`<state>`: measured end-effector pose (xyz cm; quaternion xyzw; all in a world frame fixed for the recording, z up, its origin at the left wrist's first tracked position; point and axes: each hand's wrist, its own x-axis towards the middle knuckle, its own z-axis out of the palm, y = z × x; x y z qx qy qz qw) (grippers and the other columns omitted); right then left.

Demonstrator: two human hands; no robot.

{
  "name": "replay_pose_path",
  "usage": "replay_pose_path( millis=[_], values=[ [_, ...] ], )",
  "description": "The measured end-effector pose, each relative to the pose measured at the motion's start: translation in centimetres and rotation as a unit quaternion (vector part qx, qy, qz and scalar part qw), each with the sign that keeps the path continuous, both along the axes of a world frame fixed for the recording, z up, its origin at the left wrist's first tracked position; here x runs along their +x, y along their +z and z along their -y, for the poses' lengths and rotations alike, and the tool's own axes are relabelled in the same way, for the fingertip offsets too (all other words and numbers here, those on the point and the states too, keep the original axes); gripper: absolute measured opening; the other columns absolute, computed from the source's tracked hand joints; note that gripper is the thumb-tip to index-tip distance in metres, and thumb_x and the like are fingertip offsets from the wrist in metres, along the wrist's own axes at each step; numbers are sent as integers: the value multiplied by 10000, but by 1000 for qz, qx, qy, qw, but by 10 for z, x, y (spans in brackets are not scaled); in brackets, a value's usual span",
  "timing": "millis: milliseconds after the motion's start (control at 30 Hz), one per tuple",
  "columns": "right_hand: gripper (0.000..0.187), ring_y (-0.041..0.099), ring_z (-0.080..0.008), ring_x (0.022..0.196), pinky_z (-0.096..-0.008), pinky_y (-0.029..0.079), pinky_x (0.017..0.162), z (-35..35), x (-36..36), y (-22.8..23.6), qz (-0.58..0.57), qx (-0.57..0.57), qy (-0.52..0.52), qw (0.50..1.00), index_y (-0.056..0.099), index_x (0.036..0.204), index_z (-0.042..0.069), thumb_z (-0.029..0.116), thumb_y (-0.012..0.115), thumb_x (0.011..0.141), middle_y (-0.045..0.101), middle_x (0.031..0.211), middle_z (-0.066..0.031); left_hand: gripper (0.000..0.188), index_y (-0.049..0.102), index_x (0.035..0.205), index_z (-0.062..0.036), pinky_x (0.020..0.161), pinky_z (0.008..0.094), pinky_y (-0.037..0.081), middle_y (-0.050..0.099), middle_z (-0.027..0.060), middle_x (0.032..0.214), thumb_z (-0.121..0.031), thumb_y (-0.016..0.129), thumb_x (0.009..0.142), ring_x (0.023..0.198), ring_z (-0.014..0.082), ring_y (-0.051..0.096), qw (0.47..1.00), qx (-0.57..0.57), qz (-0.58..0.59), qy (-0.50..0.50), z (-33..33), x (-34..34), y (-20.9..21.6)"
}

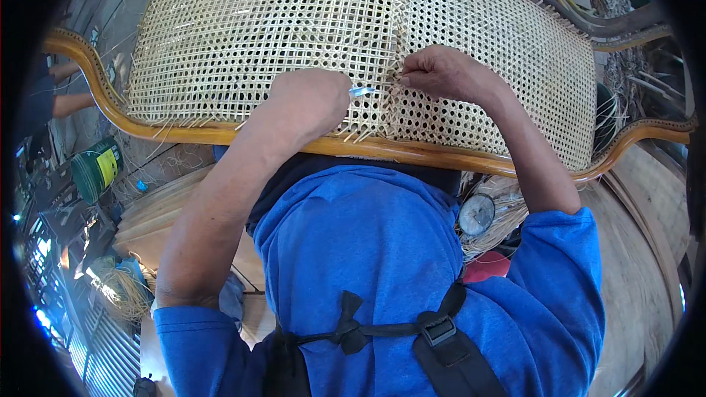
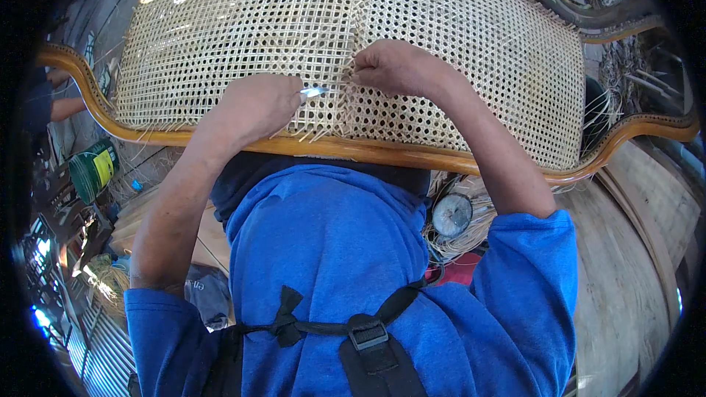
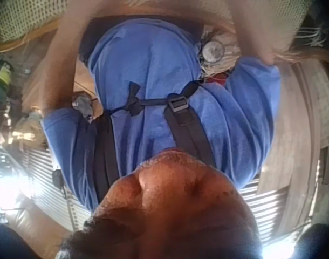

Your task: Repairing a rattan or bamboo chair seat by weaving new strips through the frame and trimming them.

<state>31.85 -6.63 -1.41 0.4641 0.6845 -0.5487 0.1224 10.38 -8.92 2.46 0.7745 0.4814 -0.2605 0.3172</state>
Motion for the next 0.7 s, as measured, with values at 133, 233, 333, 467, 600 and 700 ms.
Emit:
replay_pose_path(
  millis=[133, 233, 333, 467, 600, 700],
  values=[
    [190, 539, -103, 553, -265, 452, 514, 4, 3, -6, -29, 37, -51, 998, 649, 878, 33, 210, 583, 891, 583, 610, -41, 296, 628, 841, -17, 713, 459, 487, 637, 181, 784, -247, 445, 876, 758, 351, 627, 1000, 9, 1, -2, -5, 6, -1],
    [179, 535, -100, 543, -265, 448, 512, 5, 3, -4, -32, 32, -56, 997, 653, 864, 29, 194, 586, 883, 581, 601, -39, 312, 648, 819, -9, 701, 449, 496, 638, 193, 767, -253, 462, 871, 745, 357, 630, 999, -15, -24, 15, -7, 11, -1],
    [175, 502, -101, 514, -282, 420, 493, 4, 2, -5, -25, 36, -48, 998, 650, 832, 26, 185, 588, 872, 563, 579, -36, 314, 657, 788, 3, 680, 445, 505, 636, 204, 748, -251, 487, 859, 723, 357, 634, 1000, 4, -4, -11, -8, 13, 0],
    [185, 459, -103, 494, -308, 381, 476, 5, -4, -6, -12, 38, -37, 999, 641, 786, 25, 190, 594, 854, 540, 553, -31, 246, 662, 776, 0, 649, 441, 513, 640, 181, 724, -201, 529, 829, 703, 339, 642, 996, 45, -6, -72, -13, 22, 10],
    [183, 464, -110, 532, -302, 390, 504, 14, -6, -15, -23, 63, -38, 997, 623, 802, 8, 181, 584, 848, 536, 571, -39, 162, 681, 780, -37, 626, 405, 525, 654, 142, 723, -128, 547, 794, 702, 287, 658, 988, 34, -64, -139, -18, 39, 19],
    [181, 453, -107, 558, -287, 394, 532, 19, -7, -18, -31, 40, -53, 997, 609, 829, -5, 170, 577, 857, 522, 584, -45, 139, 693, 775, -62, 622, 386, 529, 665, 132, 743, -90, 557, 767, 715, 262, 667, 981, 57, -59, -176, -12, 50, 15]
  ],
)
